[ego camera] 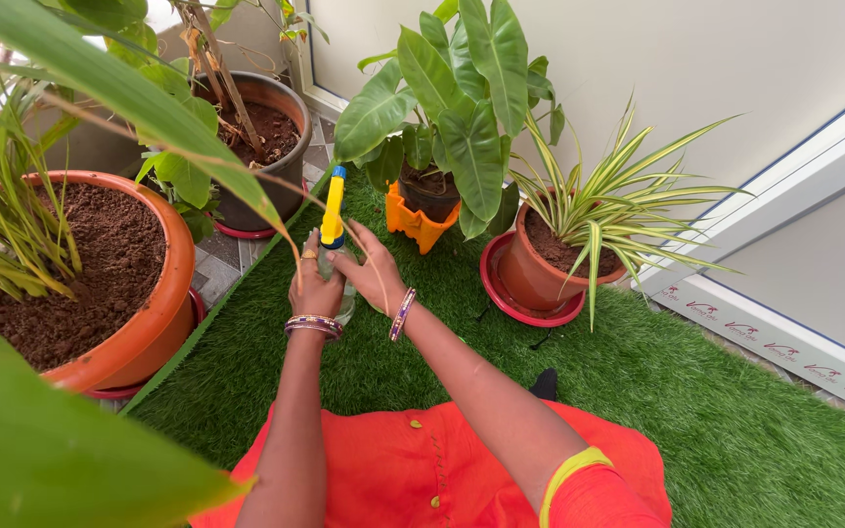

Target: The person loosens the soil around a potted spider plant using a small green hand trowel. Afterward, the person picks up a spray bottle and mists the leaves of the same plant.

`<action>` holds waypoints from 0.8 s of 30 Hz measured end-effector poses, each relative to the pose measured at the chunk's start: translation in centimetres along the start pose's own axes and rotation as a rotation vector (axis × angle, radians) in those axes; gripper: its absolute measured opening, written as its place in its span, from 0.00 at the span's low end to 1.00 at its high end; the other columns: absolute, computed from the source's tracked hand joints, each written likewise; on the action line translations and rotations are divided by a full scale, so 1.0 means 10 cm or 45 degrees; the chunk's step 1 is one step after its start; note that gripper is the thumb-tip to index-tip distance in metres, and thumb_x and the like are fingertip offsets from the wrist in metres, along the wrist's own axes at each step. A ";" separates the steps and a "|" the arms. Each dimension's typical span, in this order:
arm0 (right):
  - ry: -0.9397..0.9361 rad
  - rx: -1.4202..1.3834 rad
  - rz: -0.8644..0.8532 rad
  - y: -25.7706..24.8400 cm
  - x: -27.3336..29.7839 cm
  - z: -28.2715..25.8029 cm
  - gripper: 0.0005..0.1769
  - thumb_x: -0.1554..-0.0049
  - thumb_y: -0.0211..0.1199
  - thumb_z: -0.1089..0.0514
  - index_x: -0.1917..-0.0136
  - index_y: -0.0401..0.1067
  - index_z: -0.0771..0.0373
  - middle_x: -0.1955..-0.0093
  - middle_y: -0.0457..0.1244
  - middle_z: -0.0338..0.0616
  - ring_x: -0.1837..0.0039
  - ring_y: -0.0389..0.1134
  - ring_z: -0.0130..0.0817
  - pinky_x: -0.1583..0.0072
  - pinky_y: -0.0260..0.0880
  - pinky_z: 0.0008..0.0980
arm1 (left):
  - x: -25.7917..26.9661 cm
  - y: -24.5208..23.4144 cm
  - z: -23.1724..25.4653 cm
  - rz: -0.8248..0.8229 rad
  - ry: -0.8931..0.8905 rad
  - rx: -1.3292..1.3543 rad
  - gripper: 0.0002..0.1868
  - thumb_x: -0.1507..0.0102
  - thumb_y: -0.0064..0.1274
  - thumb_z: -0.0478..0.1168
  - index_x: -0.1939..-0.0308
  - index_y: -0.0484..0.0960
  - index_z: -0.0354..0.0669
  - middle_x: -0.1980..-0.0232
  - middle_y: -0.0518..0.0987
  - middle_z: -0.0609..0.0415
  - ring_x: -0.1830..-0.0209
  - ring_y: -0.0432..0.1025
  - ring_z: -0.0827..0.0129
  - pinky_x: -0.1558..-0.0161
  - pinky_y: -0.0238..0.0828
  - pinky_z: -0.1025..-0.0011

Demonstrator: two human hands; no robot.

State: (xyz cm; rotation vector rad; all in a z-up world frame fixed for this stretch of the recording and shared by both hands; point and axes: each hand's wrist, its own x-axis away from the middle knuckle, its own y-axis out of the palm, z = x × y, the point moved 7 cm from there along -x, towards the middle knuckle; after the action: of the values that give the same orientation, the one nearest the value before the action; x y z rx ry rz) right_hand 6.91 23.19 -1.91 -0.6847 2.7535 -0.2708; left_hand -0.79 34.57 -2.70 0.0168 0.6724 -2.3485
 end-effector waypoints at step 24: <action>-0.353 0.119 0.126 -0.16 -0.03 -0.01 0.44 0.51 0.70 0.56 0.25 0.54 0.62 0.29 0.58 0.51 0.31 0.67 0.44 0.36 0.72 0.39 | 0.39 0.02 0.30 0.115 0.302 -0.040 0.30 0.39 0.60 0.38 0.31 0.75 0.50 0.50 0.83 0.41 0.52 0.80 0.50 0.51 0.77 0.57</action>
State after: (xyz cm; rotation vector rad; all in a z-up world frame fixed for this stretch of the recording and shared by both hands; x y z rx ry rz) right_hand 7.86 21.92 -1.36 -0.5171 2.4844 -0.2601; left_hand -3.14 30.64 -0.88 0.3102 0.8052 -2.2684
